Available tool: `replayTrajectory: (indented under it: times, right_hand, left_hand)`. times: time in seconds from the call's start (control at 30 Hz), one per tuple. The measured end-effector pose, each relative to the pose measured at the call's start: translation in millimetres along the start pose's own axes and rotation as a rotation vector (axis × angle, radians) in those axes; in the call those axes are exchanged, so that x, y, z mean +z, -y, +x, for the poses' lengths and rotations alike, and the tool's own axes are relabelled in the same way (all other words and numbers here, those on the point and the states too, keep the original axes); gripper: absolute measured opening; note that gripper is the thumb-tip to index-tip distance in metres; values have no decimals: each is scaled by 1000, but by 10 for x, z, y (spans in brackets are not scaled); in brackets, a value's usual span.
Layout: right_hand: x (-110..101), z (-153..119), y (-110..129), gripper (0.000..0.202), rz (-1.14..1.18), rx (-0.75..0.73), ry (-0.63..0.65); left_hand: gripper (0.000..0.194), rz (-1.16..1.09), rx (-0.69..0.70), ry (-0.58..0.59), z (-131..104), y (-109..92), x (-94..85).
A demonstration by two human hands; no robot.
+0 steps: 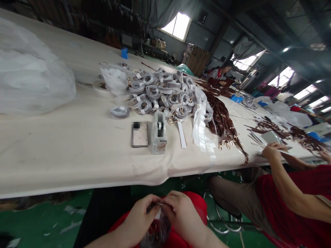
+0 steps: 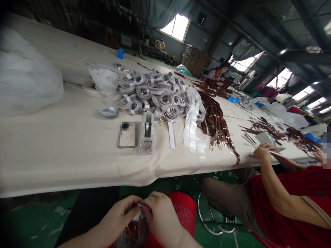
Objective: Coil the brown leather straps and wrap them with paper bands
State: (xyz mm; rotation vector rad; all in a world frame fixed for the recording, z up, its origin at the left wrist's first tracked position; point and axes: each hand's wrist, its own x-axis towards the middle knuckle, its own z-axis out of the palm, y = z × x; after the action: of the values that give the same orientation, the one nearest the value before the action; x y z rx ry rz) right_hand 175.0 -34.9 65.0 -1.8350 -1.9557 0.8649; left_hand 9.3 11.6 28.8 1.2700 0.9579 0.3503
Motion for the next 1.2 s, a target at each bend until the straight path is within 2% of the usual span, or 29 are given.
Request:
replayTrajectory:
  times: [0.17, 0.3, 0.43, 0.5, 0.67, 0.87, 1.0, 1.2]
  right_hand:
    - [168, -142, -11, 30, -79, -100, -74]
    - [109, -137, -58, 28, -101, -164, -84]
    - [-41, -26, -146, 14, 223, -85, -95]
    - [-86, 14, -194, 14, 397, -29, -73]
    - [-109, 36, -224, 14, 535, 64, 3]
    - [-203, 85, -130, 7, 496, 180, 111]
    - [-250, 99, -104, 6, 465, 220, 168]
    - [-303, 136, -57, 4, 104, 199, 163]
  left_hand:
    - [34, -63, 23, 114, -71, 96, -132]
    - [34, -147, 11, 179, -55, 125, -135]
    - [28, -30, 83, 223, -75, -42, -102]
    - [29, -2, 91, 251, -107, -139, -85]
    - [28, 54, 102, 198, -165, -184, -53]
    - [24, 191, 108, 167, -180, -133, -45]
    - [20, 202, 102, 174, -179, -152, -30]
    - [18, 281, 100, 139, -173, -171, 44]
